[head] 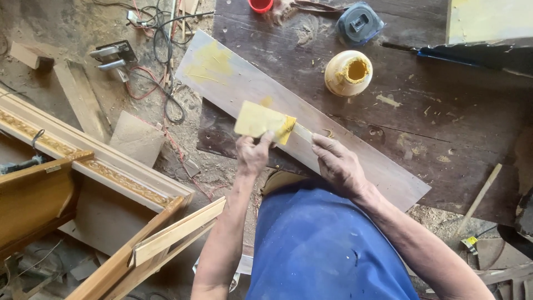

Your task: Applying wood filler to a wooden board using a small stick to scoop and a scraper to spread it evenly.

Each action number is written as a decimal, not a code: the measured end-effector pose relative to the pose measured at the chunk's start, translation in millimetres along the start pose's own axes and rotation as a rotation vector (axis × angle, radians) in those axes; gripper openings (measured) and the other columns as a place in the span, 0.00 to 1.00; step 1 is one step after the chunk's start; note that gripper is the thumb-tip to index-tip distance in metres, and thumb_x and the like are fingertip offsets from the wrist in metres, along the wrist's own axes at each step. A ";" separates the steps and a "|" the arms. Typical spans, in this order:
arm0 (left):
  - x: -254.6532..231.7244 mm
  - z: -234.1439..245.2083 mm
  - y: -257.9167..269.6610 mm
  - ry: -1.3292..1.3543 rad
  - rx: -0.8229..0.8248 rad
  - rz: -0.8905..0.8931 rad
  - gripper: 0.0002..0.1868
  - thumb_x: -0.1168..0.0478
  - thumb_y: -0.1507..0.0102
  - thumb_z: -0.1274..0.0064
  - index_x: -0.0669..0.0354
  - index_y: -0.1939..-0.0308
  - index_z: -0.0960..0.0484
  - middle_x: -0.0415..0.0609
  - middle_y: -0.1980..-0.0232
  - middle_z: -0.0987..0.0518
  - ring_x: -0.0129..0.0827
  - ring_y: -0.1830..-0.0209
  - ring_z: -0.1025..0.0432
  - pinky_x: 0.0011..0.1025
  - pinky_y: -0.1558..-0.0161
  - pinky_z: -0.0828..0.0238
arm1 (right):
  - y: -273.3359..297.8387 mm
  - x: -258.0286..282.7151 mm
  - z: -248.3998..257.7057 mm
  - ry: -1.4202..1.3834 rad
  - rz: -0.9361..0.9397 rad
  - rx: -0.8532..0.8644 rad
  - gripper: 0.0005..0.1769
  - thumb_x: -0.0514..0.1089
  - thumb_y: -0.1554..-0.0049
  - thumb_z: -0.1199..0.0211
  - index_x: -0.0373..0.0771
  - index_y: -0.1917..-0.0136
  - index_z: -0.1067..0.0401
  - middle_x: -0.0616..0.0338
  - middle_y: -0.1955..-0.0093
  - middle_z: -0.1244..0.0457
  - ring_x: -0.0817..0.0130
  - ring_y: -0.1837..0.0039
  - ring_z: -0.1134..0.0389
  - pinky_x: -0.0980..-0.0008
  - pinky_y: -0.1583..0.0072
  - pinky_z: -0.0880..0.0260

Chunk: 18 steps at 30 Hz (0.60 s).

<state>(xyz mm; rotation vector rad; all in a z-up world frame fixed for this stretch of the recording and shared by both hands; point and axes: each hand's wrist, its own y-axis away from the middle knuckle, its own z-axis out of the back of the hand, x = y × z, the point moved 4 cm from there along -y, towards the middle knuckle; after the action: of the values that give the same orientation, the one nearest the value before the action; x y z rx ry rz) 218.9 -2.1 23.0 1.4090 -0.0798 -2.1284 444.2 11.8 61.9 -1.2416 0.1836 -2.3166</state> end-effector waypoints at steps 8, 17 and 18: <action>-26.5 30.4 -8.1 0.074 -0.060 0.120 0.13 0.61 0.39 0.35 0.70 0.72 0.13 0.62 0.76 0.18 0.32 0.74 0.21 0.32 0.67 0.21 | 4.4 1.5 44.4 -0.199 -0.171 -0.061 0.15 0.25 0.48 0.38 0.40 0.53 0.18 0.51 0.48 0.27 0.53 0.49 0.24 0.58 0.48 0.25; 36.1 59.3 -32.3 0.554 -0.227 0.275 0.07 0.69 0.43 0.36 0.71 0.70 0.18 0.61 0.74 0.19 0.42 0.78 0.20 0.39 0.73 0.14 | 107.1 -83.2 66.8 -0.823 -0.934 -0.554 0.05 0.31 0.38 0.39 0.34 0.48 0.27 0.46 0.50 0.30 0.58 0.50 0.25 0.63 0.46 0.20; 16.2 58.4 -27.6 0.549 -0.227 0.276 0.07 0.69 0.43 0.36 0.71 0.70 0.18 0.61 0.74 0.19 0.42 0.78 0.20 0.39 0.73 0.14 | 114.0 -89.5 65.4 -0.826 -0.937 -0.555 0.05 0.31 0.38 0.39 0.34 0.48 0.27 0.46 0.50 0.30 0.58 0.50 0.25 0.63 0.46 0.20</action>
<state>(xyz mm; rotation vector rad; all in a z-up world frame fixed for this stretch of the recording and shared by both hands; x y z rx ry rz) 152.4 -2.2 25.6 1.6789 0.1660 -1.4268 579.8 -35.7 -6.1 -2.9462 -0.0860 -2.2020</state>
